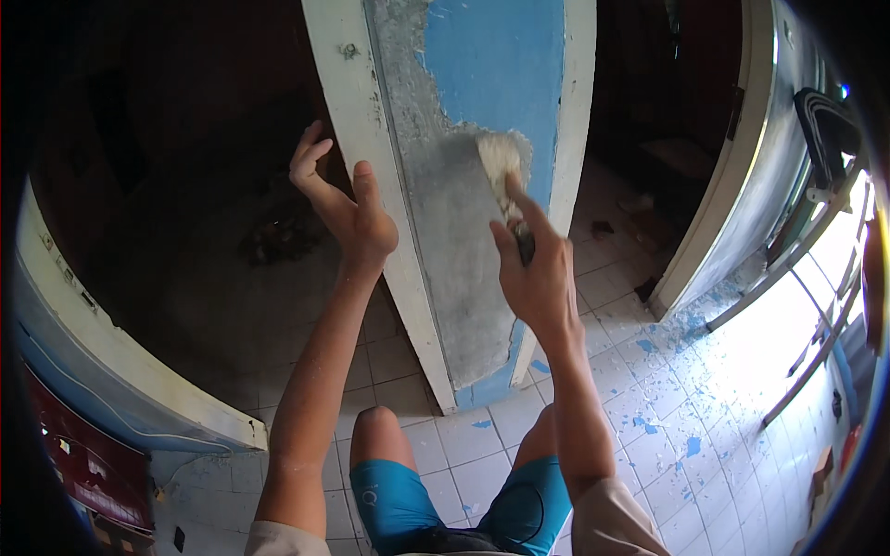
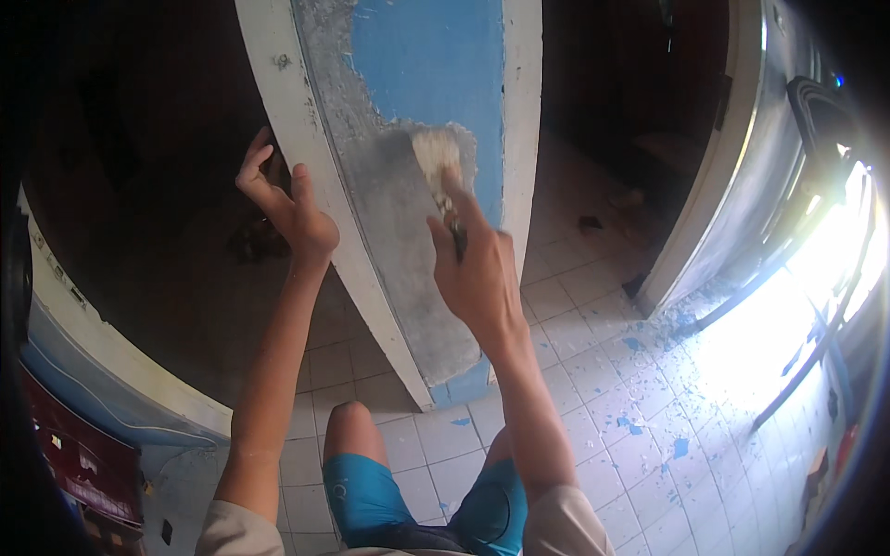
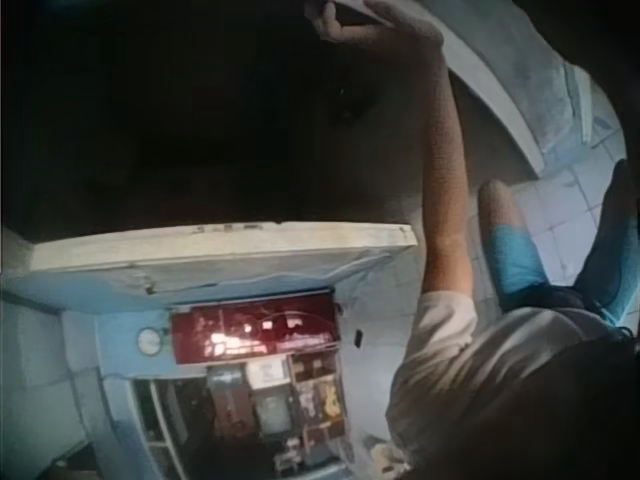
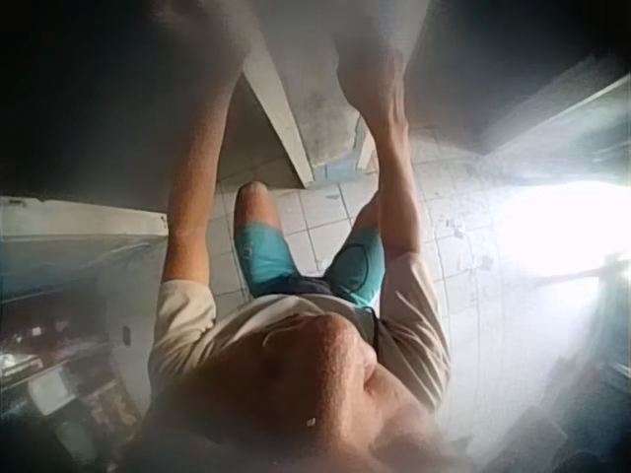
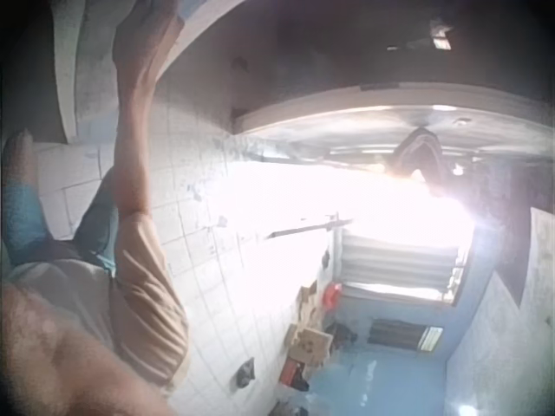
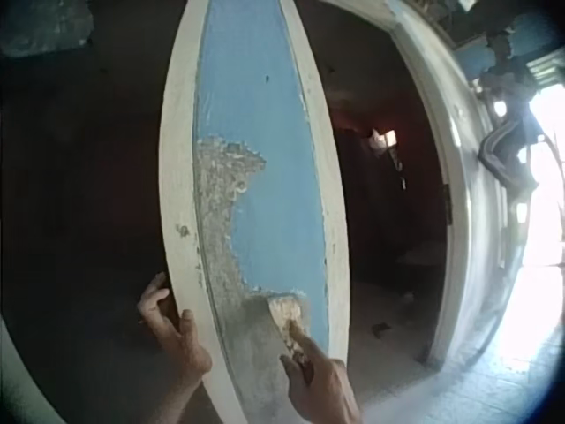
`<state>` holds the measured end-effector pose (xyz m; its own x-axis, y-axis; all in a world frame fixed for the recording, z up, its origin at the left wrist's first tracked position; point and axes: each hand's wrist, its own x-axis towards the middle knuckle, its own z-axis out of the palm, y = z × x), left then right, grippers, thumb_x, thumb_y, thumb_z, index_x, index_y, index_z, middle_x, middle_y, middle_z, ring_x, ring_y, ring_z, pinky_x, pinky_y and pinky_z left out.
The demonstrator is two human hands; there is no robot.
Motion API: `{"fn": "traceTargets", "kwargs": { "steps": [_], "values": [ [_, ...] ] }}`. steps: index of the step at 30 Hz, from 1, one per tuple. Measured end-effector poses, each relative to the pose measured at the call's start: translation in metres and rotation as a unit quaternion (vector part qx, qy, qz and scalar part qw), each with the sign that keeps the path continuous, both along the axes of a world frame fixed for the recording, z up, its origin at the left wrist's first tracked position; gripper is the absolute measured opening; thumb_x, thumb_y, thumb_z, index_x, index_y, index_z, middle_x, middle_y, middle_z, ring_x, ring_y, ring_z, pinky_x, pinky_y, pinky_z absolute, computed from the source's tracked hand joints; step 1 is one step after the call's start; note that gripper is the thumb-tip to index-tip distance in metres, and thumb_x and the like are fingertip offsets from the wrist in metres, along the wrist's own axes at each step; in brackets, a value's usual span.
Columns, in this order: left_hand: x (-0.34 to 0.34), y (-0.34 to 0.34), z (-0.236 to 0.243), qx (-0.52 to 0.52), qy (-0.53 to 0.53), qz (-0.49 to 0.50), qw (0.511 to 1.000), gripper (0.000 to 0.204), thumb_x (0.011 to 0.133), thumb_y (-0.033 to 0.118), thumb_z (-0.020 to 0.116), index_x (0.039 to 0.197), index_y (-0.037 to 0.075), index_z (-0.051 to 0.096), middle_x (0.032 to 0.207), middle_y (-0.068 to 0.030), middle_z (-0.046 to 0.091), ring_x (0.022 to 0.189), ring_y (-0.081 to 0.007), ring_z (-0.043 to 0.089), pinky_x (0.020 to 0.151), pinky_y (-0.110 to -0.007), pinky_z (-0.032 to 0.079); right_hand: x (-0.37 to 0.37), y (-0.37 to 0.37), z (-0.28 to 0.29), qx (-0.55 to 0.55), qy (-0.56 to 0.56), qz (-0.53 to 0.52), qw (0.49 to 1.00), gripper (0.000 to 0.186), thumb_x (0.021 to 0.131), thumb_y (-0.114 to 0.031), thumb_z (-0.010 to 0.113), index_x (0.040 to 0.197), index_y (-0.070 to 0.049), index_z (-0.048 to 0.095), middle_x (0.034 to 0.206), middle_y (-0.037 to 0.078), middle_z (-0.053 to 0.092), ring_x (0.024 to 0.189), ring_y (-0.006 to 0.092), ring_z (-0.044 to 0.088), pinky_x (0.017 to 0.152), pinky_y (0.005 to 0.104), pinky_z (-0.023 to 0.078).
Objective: The person scrapes old paint from a wall surface using a metal scraper tool, handling the tool with one hand while the other hand rests on the wall frame.
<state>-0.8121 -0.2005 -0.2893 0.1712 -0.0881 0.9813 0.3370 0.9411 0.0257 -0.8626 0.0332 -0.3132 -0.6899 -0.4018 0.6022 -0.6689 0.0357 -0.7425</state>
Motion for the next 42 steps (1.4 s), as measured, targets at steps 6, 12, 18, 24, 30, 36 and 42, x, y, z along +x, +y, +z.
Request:
{"fn": "traceTargets", "kwargs": {
  "steps": [6,12,18,24,30,36,42],
  "values": [
    [-0.004,-0.004,-0.003,-0.007,-0.009,0.000,1.000,0.048,0.110,0.038,0.054,0.137,0.001,0.039,0.152,-0.0262,0.038,0.143,-0.0367,0.038,0.120,-0.054,0.026,-0.009,-0.007,0.002,-0.013,0.067,-0.005,0.998,0.050,0.100,-0.004,0.068,0.149,-0.002,0.058,0.089,0.029,0.073,0.078,0.0392,0.076,0.070,0.0402,0.056],
    [-0.010,-0.001,-0.004,0.044,0.004,-0.083,0.996,0.048,0.110,0.039,0.053,0.137,0.001,0.041,0.152,-0.0255,0.039,0.143,-0.0368,0.038,0.120,-0.054,0.026,-0.011,-0.007,-0.020,-0.004,0.118,-0.012,0.993,0.053,0.100,-0.005,0.068,0.152,-0.006,0.057,0.090,0.029,0.073,0.074,0.0388,0.076,0.070,0.0377,0.056],
    [0.002,0.003,-0.002,0.026,-0.017,-0.018,0.999,0.042,0.111,0.029,0.052,0.139,0.002,0.036,0.153,-0.0266,0.037,0.144,-0.0327,0.039,0.121,-0.051,0.031,-0.001,-0.002,-0.014,0.001,0.086,0.006,0.996,0.056,0.100,-0.005,0.068,0.154,-0.007,0.055,0.086,0.024,0.071,0.068,0.0321,0.074,0.067,0.0356,0.054],
    [-0.001,0.008,0.001,0.017,-0.002,0.007,1.000,0.047,0.111,0.038,0.052,0.137,0.001,0.038,0.150,-0.0256,0.040,0.143,-0.0363,0.040,0.120,-0.053,0.028,-0.003,-0.009,0.014,-0.024,0.086,-0.047,0.995,0.053,0.102,-0.006,0.066,0.154,-0.006,0.055,0.072,0.020,0.062,0.057,0.0185,0.053,0.061,0.0330,0.048],
    [-0.004,-0.008,0.001,-0.034,0.014,0.015,0.999,0.055,0.108,0.044,0.054,0.137,-0.002,0.044,0.149,-0.0284,0.042,0.143,-0.0450,0.040,0.118,-0.058,0.031,0.031,0.017,-0.073,-0.021,-0.078,0.049,0.996,0.061,0.102,-0.012,0.066,0.160,-0.010,0.049,0.086,0.007,0.065,0.065,0.0120,0.056,0.064,0.0283,0.048],
    [-0.012,-0.005,-0.002,-0.050,0.013,0.033,0.998,0.056,0.108,0.046,0.055,0.138,0.000,0.042,0.148,-0.0236,0.044,0.138,-0.0381,0.045,0.116,-0.053,0.034,0.118,0.080,-0.143,-0.085,-0.447,0.150,0.878,0.068,0.100,-0.007,0.064,0.163,-0.012,0.041,0.099,0.007,0.056,0.068,0.0176,0.062,0.063,0.0300,0.053],
    [-0.013,-0.004,-0.002,-0.058,0.038,0.023,0.997,0.052,0.105,0.040,0.056,0.139,0.001,0.048,0.144,-0.0273,0.048,0.131,-0.0419,0.048,0.110,-0.053,0.038,0.146,0.090,-0.194,-0.147,-0.476,0.262,0.827,0.047,0.101,-0.027,0.060,0.137,0.001,0.051,0.097,0.021,0.066,0.076,0.0340,0.072,0.068,0.0398,0.061]
  ]
}}
